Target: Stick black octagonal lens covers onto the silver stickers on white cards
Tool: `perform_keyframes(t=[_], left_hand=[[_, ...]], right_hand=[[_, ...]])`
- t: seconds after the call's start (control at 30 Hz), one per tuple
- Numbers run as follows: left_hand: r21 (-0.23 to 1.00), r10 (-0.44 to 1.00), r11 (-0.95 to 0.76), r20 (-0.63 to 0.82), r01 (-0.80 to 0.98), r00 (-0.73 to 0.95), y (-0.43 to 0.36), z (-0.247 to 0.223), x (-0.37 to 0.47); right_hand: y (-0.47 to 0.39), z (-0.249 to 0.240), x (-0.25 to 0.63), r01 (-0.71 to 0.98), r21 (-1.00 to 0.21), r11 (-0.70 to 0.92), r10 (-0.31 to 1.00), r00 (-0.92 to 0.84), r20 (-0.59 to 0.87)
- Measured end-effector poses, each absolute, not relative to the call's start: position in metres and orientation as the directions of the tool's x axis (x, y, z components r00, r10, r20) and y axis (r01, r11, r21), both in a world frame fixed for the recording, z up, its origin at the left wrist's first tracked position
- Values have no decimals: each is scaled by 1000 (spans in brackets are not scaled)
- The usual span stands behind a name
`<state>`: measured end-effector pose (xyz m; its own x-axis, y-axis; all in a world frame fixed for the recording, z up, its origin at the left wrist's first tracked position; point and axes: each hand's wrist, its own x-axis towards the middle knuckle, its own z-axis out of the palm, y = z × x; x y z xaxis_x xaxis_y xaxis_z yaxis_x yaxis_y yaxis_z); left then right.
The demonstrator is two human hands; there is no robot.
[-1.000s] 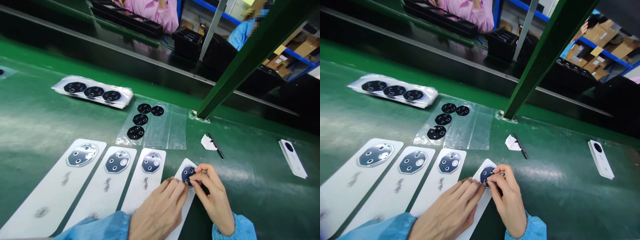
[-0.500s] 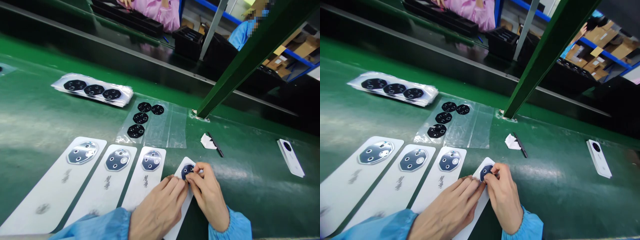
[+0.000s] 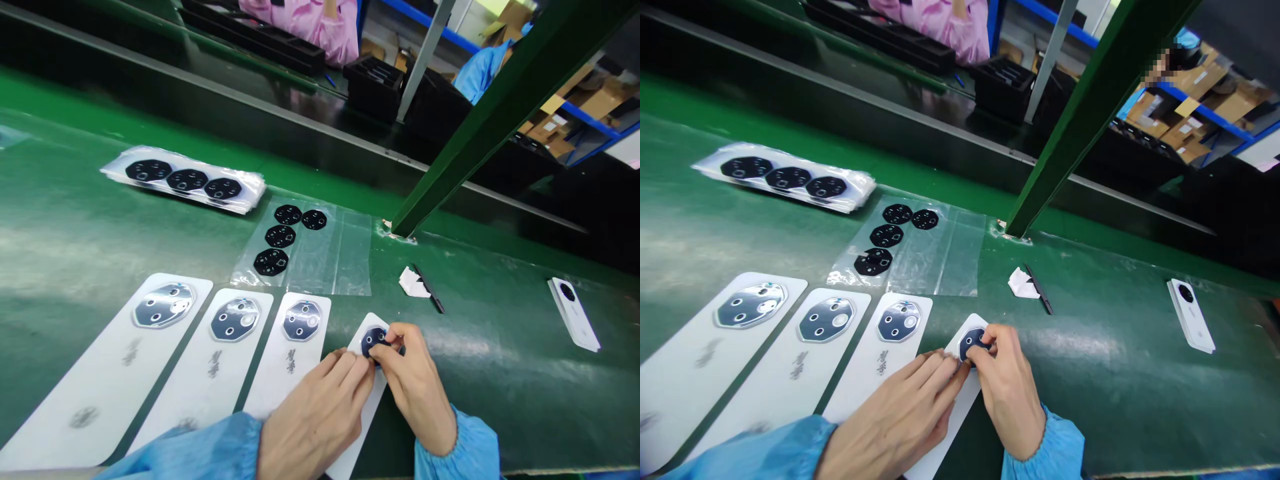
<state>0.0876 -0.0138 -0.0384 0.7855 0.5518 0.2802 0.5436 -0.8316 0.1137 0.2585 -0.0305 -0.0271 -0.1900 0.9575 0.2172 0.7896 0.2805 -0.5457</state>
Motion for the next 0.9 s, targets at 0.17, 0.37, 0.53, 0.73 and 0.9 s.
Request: perform_keyframes(t=[0.17,0.37,0.53,0.73,0.9], left_hand=[[100,554,-828,300,552,776,-13,-36,89],[112,564,-823,267,556,781,-13,-34,87],[147,558,-829,256,539,789,-11,-33,85],[62,579,-809,249,584,776,-4,-40,83],[24,599,-795,196,606,777,-3,-40,81]], right_hand=[[-31,-30,260,760,-593,266,963,-183,198],[-24,-26,268,711,-676,193,981,-115,159],[-15,-28,272,656,-746,116,986,14,165],[-15,-38,269,619,-779,101,987,33,154],[-16,-38,270,620,-778,97,989,30,147]])
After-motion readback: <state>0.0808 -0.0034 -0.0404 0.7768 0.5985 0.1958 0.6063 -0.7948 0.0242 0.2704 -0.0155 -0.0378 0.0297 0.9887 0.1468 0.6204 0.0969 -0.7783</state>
